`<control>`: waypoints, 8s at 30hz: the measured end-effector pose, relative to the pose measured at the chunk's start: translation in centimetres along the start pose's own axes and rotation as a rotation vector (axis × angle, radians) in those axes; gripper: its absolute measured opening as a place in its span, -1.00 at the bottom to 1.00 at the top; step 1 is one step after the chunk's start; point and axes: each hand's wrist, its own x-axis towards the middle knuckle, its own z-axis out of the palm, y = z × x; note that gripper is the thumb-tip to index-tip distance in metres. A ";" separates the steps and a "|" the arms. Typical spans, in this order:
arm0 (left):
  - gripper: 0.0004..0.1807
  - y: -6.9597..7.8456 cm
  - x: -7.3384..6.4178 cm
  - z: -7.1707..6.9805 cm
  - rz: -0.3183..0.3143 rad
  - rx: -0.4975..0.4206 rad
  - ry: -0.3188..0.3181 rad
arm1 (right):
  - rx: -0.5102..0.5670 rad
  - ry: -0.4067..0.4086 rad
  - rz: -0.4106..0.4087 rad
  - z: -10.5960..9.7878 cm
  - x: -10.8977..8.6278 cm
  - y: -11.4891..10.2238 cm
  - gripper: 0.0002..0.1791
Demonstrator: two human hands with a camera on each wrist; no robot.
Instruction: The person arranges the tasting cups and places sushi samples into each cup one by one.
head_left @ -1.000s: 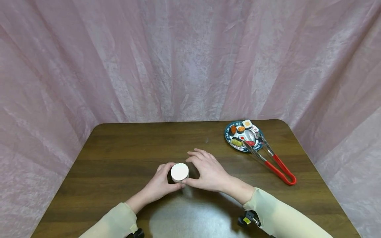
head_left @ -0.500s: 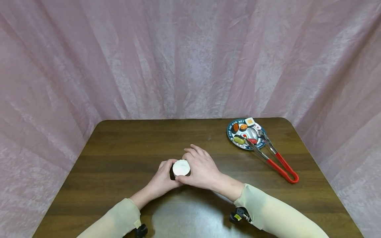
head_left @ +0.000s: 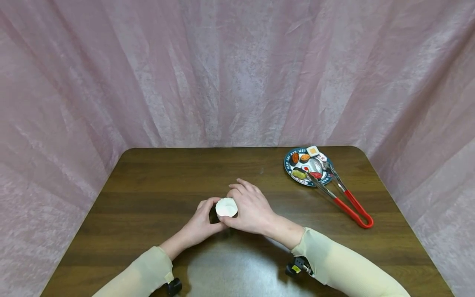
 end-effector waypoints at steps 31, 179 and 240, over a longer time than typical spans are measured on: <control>-0.31 -0.2 -0.2 -0.4 0.011 -0.021 -0.026 | 0.055 0.008 0.007 -0.3 0.0 0.3 -0.39; -0.22 0.0 -0.3 -0.4 0.059 0.074 0.038 | -0.068 -0.030 0.491 -4.7 8.6 18.1 -0.01; -0.17 -0.4 0.2 -0.6 0.083 0.105 0.042 | 0.143 -0.235 -0.301 -1.6 2.3 6.8 -0.05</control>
